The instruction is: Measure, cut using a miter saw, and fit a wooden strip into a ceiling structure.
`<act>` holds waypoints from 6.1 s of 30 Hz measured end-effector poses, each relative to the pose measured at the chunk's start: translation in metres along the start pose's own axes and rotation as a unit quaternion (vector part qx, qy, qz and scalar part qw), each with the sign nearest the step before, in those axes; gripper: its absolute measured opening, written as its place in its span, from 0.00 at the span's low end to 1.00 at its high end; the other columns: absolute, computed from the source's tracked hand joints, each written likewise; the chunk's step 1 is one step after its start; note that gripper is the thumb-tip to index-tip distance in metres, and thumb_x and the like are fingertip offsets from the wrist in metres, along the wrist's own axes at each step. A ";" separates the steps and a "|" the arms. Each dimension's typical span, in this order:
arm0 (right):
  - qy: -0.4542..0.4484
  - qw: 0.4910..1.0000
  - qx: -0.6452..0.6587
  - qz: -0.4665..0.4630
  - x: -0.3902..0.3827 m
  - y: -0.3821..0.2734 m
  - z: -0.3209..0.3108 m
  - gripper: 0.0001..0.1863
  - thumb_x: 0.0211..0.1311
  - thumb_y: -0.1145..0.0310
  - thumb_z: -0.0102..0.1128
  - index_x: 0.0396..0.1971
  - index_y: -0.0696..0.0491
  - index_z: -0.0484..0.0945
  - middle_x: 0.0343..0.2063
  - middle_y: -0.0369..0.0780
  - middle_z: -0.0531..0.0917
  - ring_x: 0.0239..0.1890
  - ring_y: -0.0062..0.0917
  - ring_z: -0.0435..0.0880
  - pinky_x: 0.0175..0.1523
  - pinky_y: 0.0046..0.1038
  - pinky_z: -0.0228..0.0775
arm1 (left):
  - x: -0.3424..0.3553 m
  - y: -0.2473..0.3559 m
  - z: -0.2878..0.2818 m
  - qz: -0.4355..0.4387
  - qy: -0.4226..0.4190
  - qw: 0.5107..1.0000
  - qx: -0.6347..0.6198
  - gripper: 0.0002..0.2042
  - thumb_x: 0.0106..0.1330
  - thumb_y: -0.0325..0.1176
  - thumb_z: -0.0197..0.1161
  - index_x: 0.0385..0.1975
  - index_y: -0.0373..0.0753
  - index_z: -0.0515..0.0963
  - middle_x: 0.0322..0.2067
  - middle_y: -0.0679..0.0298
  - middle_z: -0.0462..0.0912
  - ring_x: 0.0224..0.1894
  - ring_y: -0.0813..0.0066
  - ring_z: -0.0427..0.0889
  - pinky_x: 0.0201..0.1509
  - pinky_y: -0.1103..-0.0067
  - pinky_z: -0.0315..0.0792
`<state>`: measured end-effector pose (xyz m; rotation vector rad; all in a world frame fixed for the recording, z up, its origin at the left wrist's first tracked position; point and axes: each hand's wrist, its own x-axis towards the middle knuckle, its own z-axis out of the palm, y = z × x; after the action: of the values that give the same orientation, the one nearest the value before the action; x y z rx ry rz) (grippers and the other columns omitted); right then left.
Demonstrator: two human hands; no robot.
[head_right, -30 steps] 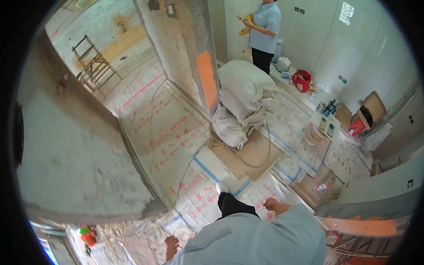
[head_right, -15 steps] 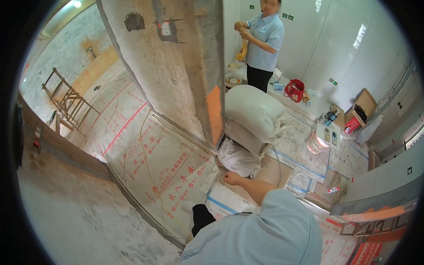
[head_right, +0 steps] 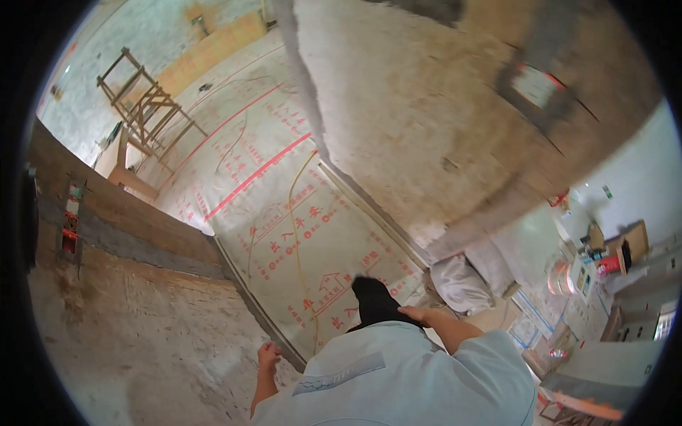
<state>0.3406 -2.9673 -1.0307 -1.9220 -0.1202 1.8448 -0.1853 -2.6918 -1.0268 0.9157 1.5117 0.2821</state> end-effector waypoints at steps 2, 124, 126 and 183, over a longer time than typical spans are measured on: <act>-0.115 0.992 -0.027 0.048 0.056 -0.051 -0.003 0.35 0.68 0.39 0.52 0.68 0.42 0.66 0.66 0.40 0.71 0.66 0.36 0.69 0.63 0.51 0.64 | 0.039 0.042 -0.010 -0.006 0.051 0.999 -0.005 0.08 0.70 0.39 0.60 0.43 0.43 0.76 0.30 0.66 0.82 0.27 0.77 0.78 0.27 0.78 0.70; 0.045 0.739 -0.658 -0.140 1.992 -3.115 0.668 0.38 0.56 0.48 0.66 0.58 0.61 0.69 0.54 0.55 0.79 0.55 0.49 0.79 0.61 0.41 0.71 | 2.018 2.049 -0.452 -0.494 0.156 0.782 -0.346 0.14 0.72 0.35 0.59 0.52 0.35 0.77 0.36 0.60 0.86 0.36 0.72 0.84 0.42 0.76 0.77; 0.108 0.746 -0.625 -0.202 2.023 -3.109 0.695 0.38 0.54 0.46 0.68 0.56 0.60 0.70 0.52 0.54 0.80 0.54 0.49 0.80 0.61 0.41 0.70 | 2.019 2.044 -0.450 -0.506 0.182 0.758 -0.368 0.14 0.72 0.36 0.59 0.51 0.36 0.77 0.35 0.60 0.86 0.36 0.72 0.84 0.42 0.76 0.77; -0.518 0.368 -0.691 -0.345 0.973 -2.985 1.121 0.09 0.56 0.69 0.68 0.26 0.57 0.77 0.20 0.35 0.79 0.22 0.20 0.78 0.29 0.26 0.69 | 1.674 1.688 -0.505 0.115 0.529 0.404 -0.737 0.19 0.68 0.46 0.58 0.54 0.41 0.76 0.39 0.59 0.83 0.37 0.64 0.84 0.43 0.62 0.79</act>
<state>0.1115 0.3465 -0.7514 -0.2035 -3.0241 1.7902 0.1471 -0.2849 -1.0315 -0.8163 1.2984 2.3076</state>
